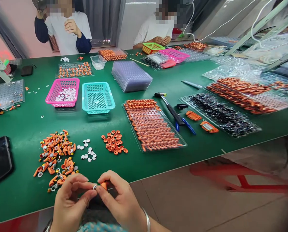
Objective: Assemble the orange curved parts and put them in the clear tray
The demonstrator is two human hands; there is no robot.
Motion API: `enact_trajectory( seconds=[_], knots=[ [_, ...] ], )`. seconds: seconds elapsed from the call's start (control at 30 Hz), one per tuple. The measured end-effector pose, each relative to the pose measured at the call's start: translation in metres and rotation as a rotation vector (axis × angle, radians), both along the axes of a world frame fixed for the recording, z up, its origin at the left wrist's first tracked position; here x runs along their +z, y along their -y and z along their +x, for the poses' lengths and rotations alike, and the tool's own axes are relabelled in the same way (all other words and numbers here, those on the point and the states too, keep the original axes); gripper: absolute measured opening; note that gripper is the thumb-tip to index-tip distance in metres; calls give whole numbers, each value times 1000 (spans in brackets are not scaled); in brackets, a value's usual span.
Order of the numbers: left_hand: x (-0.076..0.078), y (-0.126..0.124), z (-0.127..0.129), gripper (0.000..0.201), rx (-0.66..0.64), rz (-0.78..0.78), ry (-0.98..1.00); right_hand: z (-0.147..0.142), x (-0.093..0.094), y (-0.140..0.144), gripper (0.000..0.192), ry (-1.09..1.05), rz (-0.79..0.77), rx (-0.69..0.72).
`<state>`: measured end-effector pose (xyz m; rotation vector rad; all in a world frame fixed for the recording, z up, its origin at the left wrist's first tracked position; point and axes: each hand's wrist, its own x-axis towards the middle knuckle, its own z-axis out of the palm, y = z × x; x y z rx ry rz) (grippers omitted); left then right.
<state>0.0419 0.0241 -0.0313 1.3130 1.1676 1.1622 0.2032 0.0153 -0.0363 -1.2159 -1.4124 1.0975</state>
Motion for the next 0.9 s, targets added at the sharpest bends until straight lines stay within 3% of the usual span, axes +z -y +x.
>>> enact_trajectory(
  seconds=[0.2, 0.3, 0.4, 0.53, 0.63, 0.73, 0.9],
  knots=[
    [7, -19, 22, 24, -68, 107, -7, 21, 8, -11, 13, 71, 101, 16],
    [9, -35, 27, 20, -179, 154, -174, 39, 11, -28, 12, 102, 104, 84],
    [12, -66, 29, 19, -378, 190, -516, 62, 10, -62, 13, 103, 110, 114],
    [13, -125, 42, 16, -378, 272, -723, 83, -3, -120, 10, 123, 110, -22],
    [7, -159, 56, 13, -397, 304, -847, 82, -15, -149, 12, 144, 69, -18],
    [1, -168, 63, 22, -427, 311, -913, 74, -21, -150, 13, 139, 45, 44],
    [8, -141, 52, 9, -442, 296, -891, 67, -17, -113, 16, 72, 28, 154]
  ],
)
